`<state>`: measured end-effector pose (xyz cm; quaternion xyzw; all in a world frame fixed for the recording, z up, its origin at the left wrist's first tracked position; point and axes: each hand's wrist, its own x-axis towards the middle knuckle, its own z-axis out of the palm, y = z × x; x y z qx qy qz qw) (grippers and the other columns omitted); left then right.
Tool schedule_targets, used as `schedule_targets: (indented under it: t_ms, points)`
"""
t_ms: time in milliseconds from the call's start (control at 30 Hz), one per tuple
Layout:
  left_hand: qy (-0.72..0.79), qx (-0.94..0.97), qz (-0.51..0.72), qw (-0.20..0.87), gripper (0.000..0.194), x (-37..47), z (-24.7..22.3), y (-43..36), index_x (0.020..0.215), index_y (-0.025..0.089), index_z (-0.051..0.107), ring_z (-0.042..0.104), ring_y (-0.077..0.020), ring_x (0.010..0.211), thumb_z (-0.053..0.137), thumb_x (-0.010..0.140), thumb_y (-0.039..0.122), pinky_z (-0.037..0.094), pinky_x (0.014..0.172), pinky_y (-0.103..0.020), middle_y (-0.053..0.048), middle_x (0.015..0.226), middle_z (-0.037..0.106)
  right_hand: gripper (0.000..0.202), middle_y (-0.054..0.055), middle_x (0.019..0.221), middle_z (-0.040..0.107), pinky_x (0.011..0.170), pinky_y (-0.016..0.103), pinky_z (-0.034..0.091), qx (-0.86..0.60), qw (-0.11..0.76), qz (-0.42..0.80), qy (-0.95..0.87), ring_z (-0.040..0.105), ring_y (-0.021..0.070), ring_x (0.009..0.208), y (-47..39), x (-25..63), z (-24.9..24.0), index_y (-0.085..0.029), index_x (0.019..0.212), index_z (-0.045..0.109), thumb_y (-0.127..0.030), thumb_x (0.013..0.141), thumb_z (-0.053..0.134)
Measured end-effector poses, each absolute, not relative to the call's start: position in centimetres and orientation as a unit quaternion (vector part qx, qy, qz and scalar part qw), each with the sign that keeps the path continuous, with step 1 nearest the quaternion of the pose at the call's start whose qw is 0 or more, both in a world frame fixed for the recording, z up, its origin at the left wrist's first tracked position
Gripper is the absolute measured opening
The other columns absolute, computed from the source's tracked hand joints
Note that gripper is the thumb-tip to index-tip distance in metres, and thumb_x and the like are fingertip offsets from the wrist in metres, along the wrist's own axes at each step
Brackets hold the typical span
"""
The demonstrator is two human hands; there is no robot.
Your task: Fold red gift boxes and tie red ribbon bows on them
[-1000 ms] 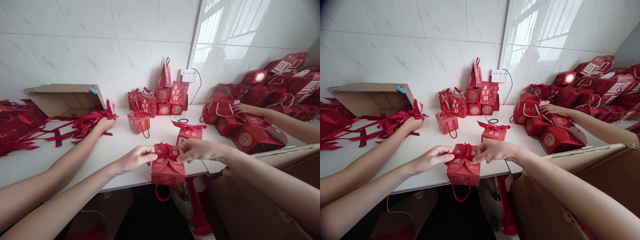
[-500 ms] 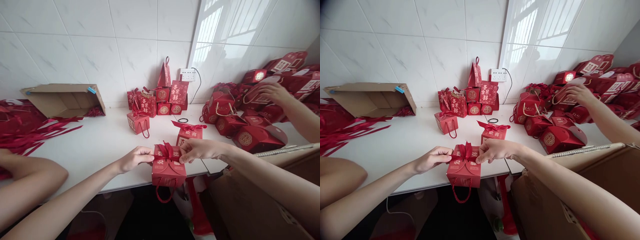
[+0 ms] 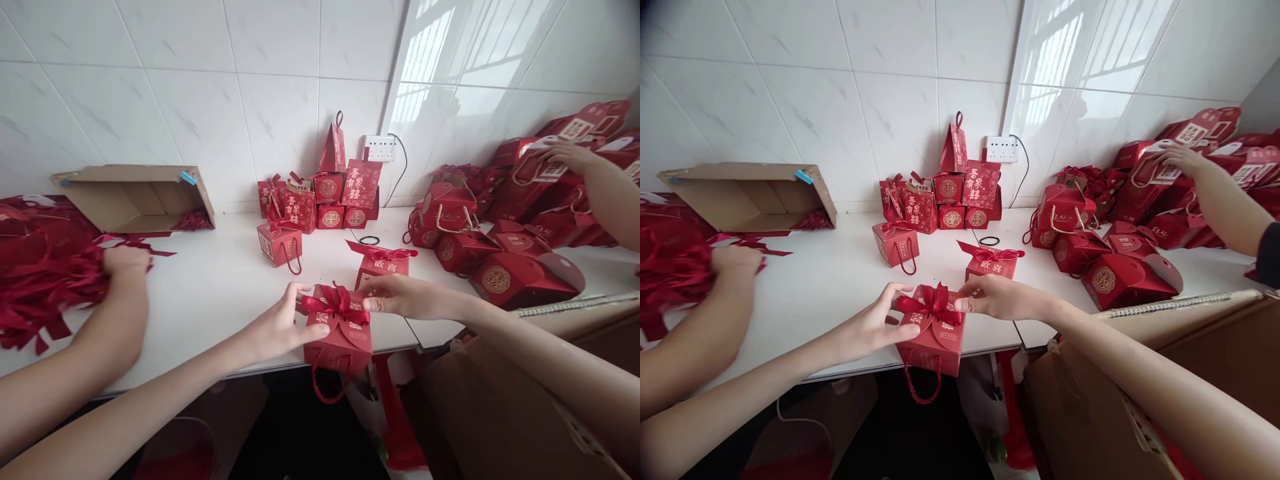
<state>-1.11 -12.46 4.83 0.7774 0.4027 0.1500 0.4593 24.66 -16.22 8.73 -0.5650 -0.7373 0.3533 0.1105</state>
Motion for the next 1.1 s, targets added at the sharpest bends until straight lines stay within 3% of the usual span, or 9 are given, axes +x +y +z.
schedule_targets:
  t_ms: [100, 233, 300, 400, 467, 733, 900, 1000, 1100]
  points:
    - [0.413, 0.793, 0.223, 0.389, 0.057, -1.5, 4.5, -10.1, 0.120, 0.021, 0.034, 0.054, -0.0232, 0.107, 0.058, 0.076, 0.047, 0.045, 0.089, -0.040, -0.011, 0.116, 0.052, 0.051, 0.008, 0.089, 0.065, 0.066, 0.028, 0.042, -0.549, 0.080, 0.328, -0.765, 0.058, 0.0197, 0.079, -17.1, 23.7, 9.7, -0.015, 0.094, 0.066, -0.060, 0.080, 0.048]
    - [0.441, 0.796, 0.378, 0.169, 0.042, -2.0, 5.8, -7.9, 0.113, 0.020, 0.041, 0.047, -0.0226, 0.116, 0.054, 0.079, 0.040, 0.036, 0.100, -0.040, -0.010, 0.121, 0.049, 0.044, 0.006, 0.078, 0.066, 0.070, 0.027, 0.045, -0.430, 0.062, 0.496, -0.752, 0.060, 0.0160, 0.074, -17.9, 22.9, 10.7, -0.014, 0.085, 0.068, -0.055, 0.080, 0.053]
    - [0.450, 0.790, 0.370, 0.189, 0.034, -2.1, 7.0, -8.5, 0.106, 0.020, 0.047, 0.049, -0.0232, 0.114, 0.047, 0.082, 0.044, 0.038, 0.098, -0.039, -0.008, 0.118, 0.053, 0.043, 0.004, 0.072, 0.064, 0.064, 0.025, 0.045, -0.427, 0.100, 0.514, -0.737, 0.059, 0.0135, 0.067, -17.9, 22.7, 10.7, -0.013, 0.082, 0.065, -0.054, 0.080, 0.053]
    - [0.440, 0.810, 0.269, 0.280, 0.037, -2.2, 8.0, -10.7, 0.104, 0.022, 0.051, 0.052, -0.0246, 0.110, 0.044, 0.082, 0.051, 0.042, 0.094, -0.039, -0.006, 0.116, 0.056, 0.037, 0.003, 0.070, 0.061, 0.054, 0.022, 0.041, -0.506, 0.169, 0.402, -0.744, 0.054, 0.0117, 0.062, -17.5, 22.3, 10.3, -0.014, 0.079, 0.061, -0.051, 0.081, 0.054]
    - [0.430, 0.834, 0.208, 0.276, 0.041, -2.3, 7.8, -12.0, 0.109, 0.023, 0.049, 0.050, -0.0251, 0.113, 0.049, 0.080, 0.052, 0.041, 0.095, -0.039, -0.006, 0.120, 0.053, 0.034, 0.003, 0.071, 0.061, 0.052, 0.022, 0.038, -0.532, 0.171, 0.342, -0.755, 0.053, 0.0117, 0.062, -17.4, 21.8, 10.0, -0.015, 0.081, 0.060, -0.048, 0.084, 0.052]
    - [0.244, 0.911, 0.137, 0.303, 0.055, -1.6, 6.1, -9.5, 0.120, 0.025, 0.048, 0.045, -0.0238, 0.122, 0.063, 0.074, 0.050, 0.040, 0.100, -0.035, -0.007, 0.131, 0.047, 0.025, 0.005, 0.085, 0.063, 0.065, 0.026, 0.041, -0.522, 0.167, 0.191, -0.814, 0.057, 0.0158, 0.075, -18.0, 20.2, 9.4, -0.017, 0.083, 0.059, -0.041, 0.085, 0.052]
    - [0.212, 0.938, 0.184, 0.202, 0.050, -0.4, 6.9, -8.3, 0.110, 0.022, 0.059, 0.042, -0.0265, 0.125, 0.063, 0.071, 0.054, 0.035, 0.105, -0.041, -0.008, 0.130, 0.051, 0.023, 0.002, 0.072, 0.060, 0.052, 0.024, 0.039, -0.552, 0.126, 0.109, -0.817, 0.055, 0.0136, 0.059, -18.7, 20.6, 8.9, -0.017, 0.082, 0.057, -0.040, 0.083, 0.057]
    - [0.250, 0.927, 0.217, 0.176, 0.050, -0.8, 7.2, -9.2, 0.110, 0.020, 0.057, 0.046, -0.0256, 0.119, 0.058, 0.075, 0.055, 0.036, 0.101, -0.040, -0.010, 0.126, 0.052, 0.031, 0.008, 0.082, 0.059, 0.057, 0.029, 0.043, -0.466, 0.136, -0.081, -0.871, 0.056, 0.0183, 0.068, -19.4, 20.3, 8.9, -0.013, 0.089, 0.056, -0.041, 0.080, 0.062]
    - [0.302, 0.902, 0.233, 0.201, 0.037, -1.8, 7.5, -10.2, 0.103, 0.019, 0.058, 0.051, -0.0220, 0.110, 0.047, 0.085, 0.049, 0.039, 0.096, -0.036, -0.008, 0.113, 0.057, 0.023, 0.011, 0.091, 0.060, 0.068, 0.035, 0.046, -0.287, 0.155, -0.240, -0.914, 0.057, 0.0209, 0.080, -19.8, 19.4, 8.4, -0.011, 0.101, 0.057, -0.030, 0.087, 0.053]
